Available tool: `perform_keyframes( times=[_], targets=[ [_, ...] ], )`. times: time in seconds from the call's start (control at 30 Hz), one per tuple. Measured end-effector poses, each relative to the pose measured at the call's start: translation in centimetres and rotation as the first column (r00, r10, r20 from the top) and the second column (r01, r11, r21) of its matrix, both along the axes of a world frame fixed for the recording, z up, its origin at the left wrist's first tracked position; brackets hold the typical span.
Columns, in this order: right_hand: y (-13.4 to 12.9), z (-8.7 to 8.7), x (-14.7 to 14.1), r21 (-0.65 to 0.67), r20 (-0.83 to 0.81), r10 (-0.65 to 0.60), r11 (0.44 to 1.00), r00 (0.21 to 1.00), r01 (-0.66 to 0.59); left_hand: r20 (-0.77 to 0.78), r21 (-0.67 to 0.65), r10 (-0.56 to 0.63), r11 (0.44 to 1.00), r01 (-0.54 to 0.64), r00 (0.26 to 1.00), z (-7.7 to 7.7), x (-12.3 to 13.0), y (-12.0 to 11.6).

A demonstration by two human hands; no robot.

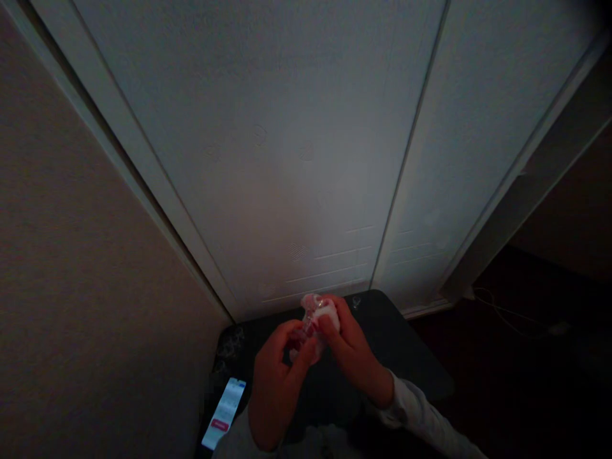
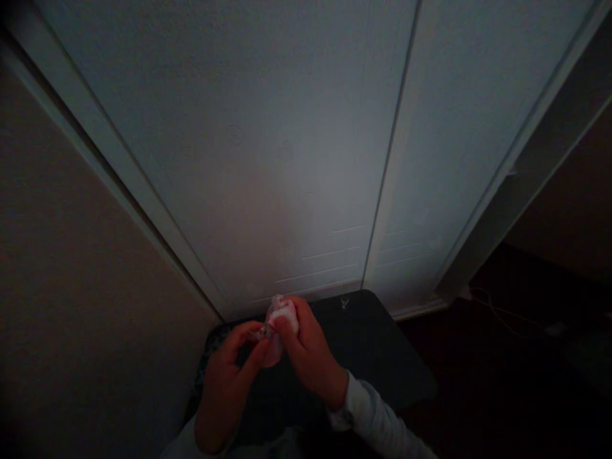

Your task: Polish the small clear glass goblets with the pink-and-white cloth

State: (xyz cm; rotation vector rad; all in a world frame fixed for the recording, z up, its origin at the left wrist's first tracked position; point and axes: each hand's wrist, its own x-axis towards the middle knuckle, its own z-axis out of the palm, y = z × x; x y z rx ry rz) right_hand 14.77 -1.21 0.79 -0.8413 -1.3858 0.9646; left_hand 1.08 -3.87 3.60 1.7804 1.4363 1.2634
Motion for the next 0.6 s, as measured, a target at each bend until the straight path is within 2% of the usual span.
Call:
perform_keyframes(
  times=[0.23, 0.37, 0.5, 0.6],
  targets=[
    [0.0, -0.1, -0.1, 0.034, 0.081, -0.105, 0.994, 0.991, 0.103, 0.002, -0.014, -0.073, 0.997, 0.073, 0.997, 0.3, -0.1, -0.2],
    [0.3, -0.5, 0.1, -0.008, 0.048, -0.138, 0.99, 0.989, 0.139, 0.008, -0.008, -0.09, 0.996, 0.091, 0.996, 0.3, -0.1, -0.1],
    [0.5, -0.6, 0.2, -0.023, -0.005, -0.153, 0.988, 0.988, 0.153, 0.068, -0.034, -0.113, 0.993, 0.115, 0.991, -0.5, -0.3, -0.1],
    [0.5, -0.5, 0.1, -0.038, -0.044, -0.15, 0.988, 0.988, 0.148, 0.121, -0.035, -0.069, 0.997, 0.074, 0.99, -1.5, -0.5, 0.0]
  ],
)
